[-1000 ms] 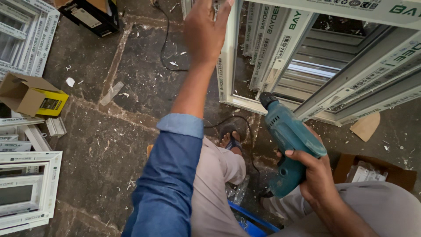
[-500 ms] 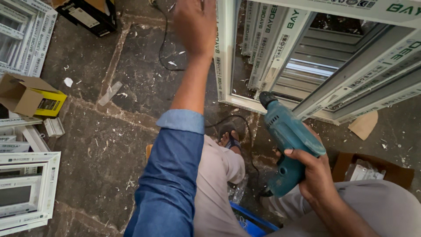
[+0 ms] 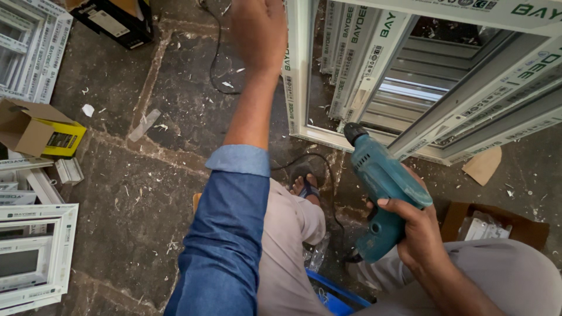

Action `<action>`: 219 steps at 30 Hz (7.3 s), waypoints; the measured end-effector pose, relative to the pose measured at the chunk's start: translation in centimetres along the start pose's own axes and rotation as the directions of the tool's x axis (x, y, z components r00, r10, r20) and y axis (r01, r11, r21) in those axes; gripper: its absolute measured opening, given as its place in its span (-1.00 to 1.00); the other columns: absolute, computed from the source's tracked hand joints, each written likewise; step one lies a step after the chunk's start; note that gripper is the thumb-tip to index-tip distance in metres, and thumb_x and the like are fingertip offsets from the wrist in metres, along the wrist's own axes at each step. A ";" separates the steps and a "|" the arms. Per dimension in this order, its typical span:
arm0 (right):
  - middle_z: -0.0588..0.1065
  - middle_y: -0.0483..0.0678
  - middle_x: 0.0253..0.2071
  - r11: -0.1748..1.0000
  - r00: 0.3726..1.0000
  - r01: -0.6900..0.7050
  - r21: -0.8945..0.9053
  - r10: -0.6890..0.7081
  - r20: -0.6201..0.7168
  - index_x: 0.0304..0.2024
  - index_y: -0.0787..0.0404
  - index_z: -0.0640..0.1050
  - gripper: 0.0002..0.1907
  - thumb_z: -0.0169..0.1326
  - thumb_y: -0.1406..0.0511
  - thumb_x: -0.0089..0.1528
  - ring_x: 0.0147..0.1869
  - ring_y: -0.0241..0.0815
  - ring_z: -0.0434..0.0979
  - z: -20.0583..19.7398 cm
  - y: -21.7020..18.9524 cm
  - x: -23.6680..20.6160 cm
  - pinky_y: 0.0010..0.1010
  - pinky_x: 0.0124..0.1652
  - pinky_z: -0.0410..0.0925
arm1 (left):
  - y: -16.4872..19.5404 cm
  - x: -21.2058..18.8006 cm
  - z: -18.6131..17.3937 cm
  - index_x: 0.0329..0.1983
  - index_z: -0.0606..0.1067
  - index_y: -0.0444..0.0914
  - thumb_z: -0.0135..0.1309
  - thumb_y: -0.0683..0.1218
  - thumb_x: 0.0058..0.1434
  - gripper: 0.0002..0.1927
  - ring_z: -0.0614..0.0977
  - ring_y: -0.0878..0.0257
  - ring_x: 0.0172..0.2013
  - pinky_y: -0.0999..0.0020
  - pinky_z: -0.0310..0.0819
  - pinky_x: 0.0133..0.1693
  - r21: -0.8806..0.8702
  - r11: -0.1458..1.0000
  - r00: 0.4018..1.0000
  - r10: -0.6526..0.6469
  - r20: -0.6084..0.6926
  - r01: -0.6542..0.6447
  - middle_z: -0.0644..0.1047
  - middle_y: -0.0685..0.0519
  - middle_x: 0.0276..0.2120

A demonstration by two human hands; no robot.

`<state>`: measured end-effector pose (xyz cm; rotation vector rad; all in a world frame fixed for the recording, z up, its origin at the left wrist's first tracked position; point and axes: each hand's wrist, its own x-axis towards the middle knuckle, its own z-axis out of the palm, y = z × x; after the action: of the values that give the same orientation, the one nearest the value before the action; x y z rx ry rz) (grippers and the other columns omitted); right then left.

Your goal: The person sits on a low stool on the workshop floor and uses a corded power drill to drive screws into white uPVC window frame profiles, attaching hardware components to the frames. They pick screws from a cardboard box, position brackets on the frame, and drill them in at multiple locations, steadying the frame with the other hand.

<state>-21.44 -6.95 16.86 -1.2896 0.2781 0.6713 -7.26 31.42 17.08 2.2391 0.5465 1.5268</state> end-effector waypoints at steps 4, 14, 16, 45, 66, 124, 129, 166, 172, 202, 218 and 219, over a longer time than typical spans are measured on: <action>0.49 0.16 0.07 1.000 1.000 -0.003 -0.003 0.003 -0.005 0.46 0.13 0.23 -0.04 0.11 0.47 -0.04 -0.13 0.05 0.61 -0.1 0.0 0.1 -0.12 -0.15 0.49 | -1.2 0.1 0.1 -0.48 0.39 -0.34 0.11 -0.07 0.26 -0.71 0.56 -0.17 -0.38 -0.07 0.35 -0.32 0.014 0.997 0.997 -0.078 0.023 0.077 0.48 -0.17 -0.51; 0.50 0.15 0.07 1.000 1.000 0.007 0.024 -0.007 0.016 0.45 0.16 0.27 -0.07 0.09 0.48 -0.02 -0.18 0.03 0.59 0.0 0.3 0.0 -0.15 -0.21 0.48 | -1.3 0.4 -1.6 -0.39 0.48 -0.33 0.10 0.03 0.28 -0.68 0.63 -0.15 -0.37 0.02 0.43 -0.34 -0.006 0.984 0.984 -0.176 -0.036 0.176 0.58 -0.14 -0.46; 0.50 0.14 0.06 1.000 1.000 0.006 0.027 -0.006 0.013 0.45 0.16 0.27 -0.07 0.09 0.48 -0.02 -0.19 0.03 0.59 0.1 0.2 0.1 -0.15 -0.22 0.47 | -0.4 0.7 -1.7 -0.44 0.50 -0.31 0.17 0.07 0.21 -0.66 0.65 -0.10 -0.44 0.06 0.44 -0.41 0.007 0.986 0.986 -0.169 -0.004 0.169 0.59 -0.11 -0.51; 0.42 0.23 0.15 0.997 0.999 -0.041 -0.063 0.040 -0.015 0.49 0.10 0.16 0.02 0.12 0.43 -0.05 -0.07 0.09 0.60 0.1 -0.1 0.2 -0.02 -0.06 0.48 | 1.0 -0.1 -1.0 -0.50 0.47 -0.27 0.15 0.01 0.22 -0.71 0.61 -0.11 -0.51 0.04 0.42 -0.46 -0.097 0.993 0.996 -0.062 0.069 0.068 0.54 -0.07 -0.60; 0.48 0.13 0.08 1.000 1.000 -0.001 -0.011 0.001 0.017 0.43 0.15 0.26 -0.08 0.11 0.47 -0.03 -0.14 0.02 0.59 0.2 0.4 0.0 -0.15 -0.14 0.46 | -0.1 -0.3 -0.1 -0.41 0.51 -0.34 0.09 -0.07 0.21 -0.79 0.61 -0.25 -0.40 -0.10 0.49 -0.36 0.059 0.998 0.999 0.036 0.039 -0.038 0.56 -0.24 -0.47; 0.44 0.20 0.12 0.995 0.998 -0.064 -0.078 0.062 -0.032 0.47 0.10 0.19 -0.01 0.11 0.46 -0.05 -0.10 0.04 0.61 0.8 -0.1 0.0 -0.07 -0.14 0.50 | 1.8 -0.4 -4.1 -0.31 0.51 -0.26 0.37 -0.03 0.16 -0.72 0.39 0.25 -0.64 0.25 0.22 -0.52 -0.303 0.951 0.952 0.040 0.302 0.057 0.36 0.10 -0.67; 0.46 0.18 0.12 0.999 0.999 -0.042 -0.032 0.042 -0.011 0.45 0.11 0.22 -0.05 0.10 0.47 -0.04 -0.14 0.05 0.61 0.7 0.1 0.1 -0.11 -0.19 0.49 | 1.6 -0.1 -3.3 -0.46 0.51 -0.28 0.20 -0.13 0.15 -0.86 0.32 0.43 -0.60 0.38 0.12 -0.51 -0.495 0.813 0.928 -0.141 0.344 0.307 0.38 0.23 -0.68; 0.47 0.14 0.08 0.998 0.999 -0.034 -0.048 0.034 0.000 0.43 0.10 0.24 -0.06 0.10 0.47 -0.05 -0.17 0.02 0.59 0.9 0.3 -0.5 -0.11 -0.20 0.47 | 1.8 -0.8 -1.0 -0.49 0.46 -0.31 0.14 0.01 0.31 -0.65 0.60 -0.20 -0.45 -0.04 0.46 -0.41 -0.062 0.992 0.970 0.121 0.210 -0.110 0.53 -0.17 -0.57; 0.46 0.18 0.09 0.999 1.000 -0.029 -0.043 0.029 0.004 0.45 0.12 0.22 -0.05 0.11 0.46 -0.03 -0.15 0.02 0.60 0.8 0.3 -0.5 -0.12 -0.16 0.48 | 1.9 -1.1 -0.7 -0.45 0.48 -0.33 0.07 -0.03 0.32 -0.70 0.62 -0.20 -0.44 -0.02 0.49 -0.42 -0.078 0.988 0.961 0.149 0.232 -0.134 0.53 -0.20 -0.55; 0.48 0.13 0.07 0.999 1.000 -0.028 -0.033 0.028 -0.010 0.42 0.11 0.25 -0.07 0.11 0.46 -0.04 -0.17 0.01 0.60 0.9 0.2 -0.5 -0.11 -0.19 0.48 | 0.2 -0.8 -0.9 -0.47 0.46 -0.31 0.10 -0.08 0.29 -0.74 0.58 -0.23 -0.42 -0.08 0.43 -0.39 0.029 0.989 0.986 0.143 0.083 -0.146 0.51 -0.21 -0.53; 0.51 0.11 0.03 1.000 1.000 0.002 0.010 -0.002 0.021 0.41 0.15 0.28 -0.12 0.10 0.48 -0.01 -0.21 -0.02 0.60 -0.4 1.2 -0.4 -0.18 -0.22 0.47 | 4.7 -2.9 -2.3 -0.46 0.58 -0.27 0.16 -0.01 0.21 -0.75 0.66 0.00 -0.54 0.14 0.50 -0.47 -0.223 0.974 0.900 0.122 0.419 -0.029 0.60 -0.06 -0.59; 0.51 0.11 0.02 1.000 1.000 0.004 0.009 -0.005 0.021 0.42 0.15 0.28 -0.12 0.09 0.49 -0.01 -0.22 -0.02 0.60 -0.5 1.3 -0.3 -0.18 -0.23 0.47 | 4.9 -3.6 -1.8 -0.45 0.61 -0.24 0.13 -0.01 0.20 -0.77 0.69 0.07 -0.54 0.19 0.52 -0.46 -0.257 0.965 0.853 0.096 0.513 0.046 0.64 -0.02 -0.56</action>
<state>-22.40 -7.32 15.88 -1.2735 0.2604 0.6790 -9.61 25.59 17.32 2.3128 0.1387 0.8625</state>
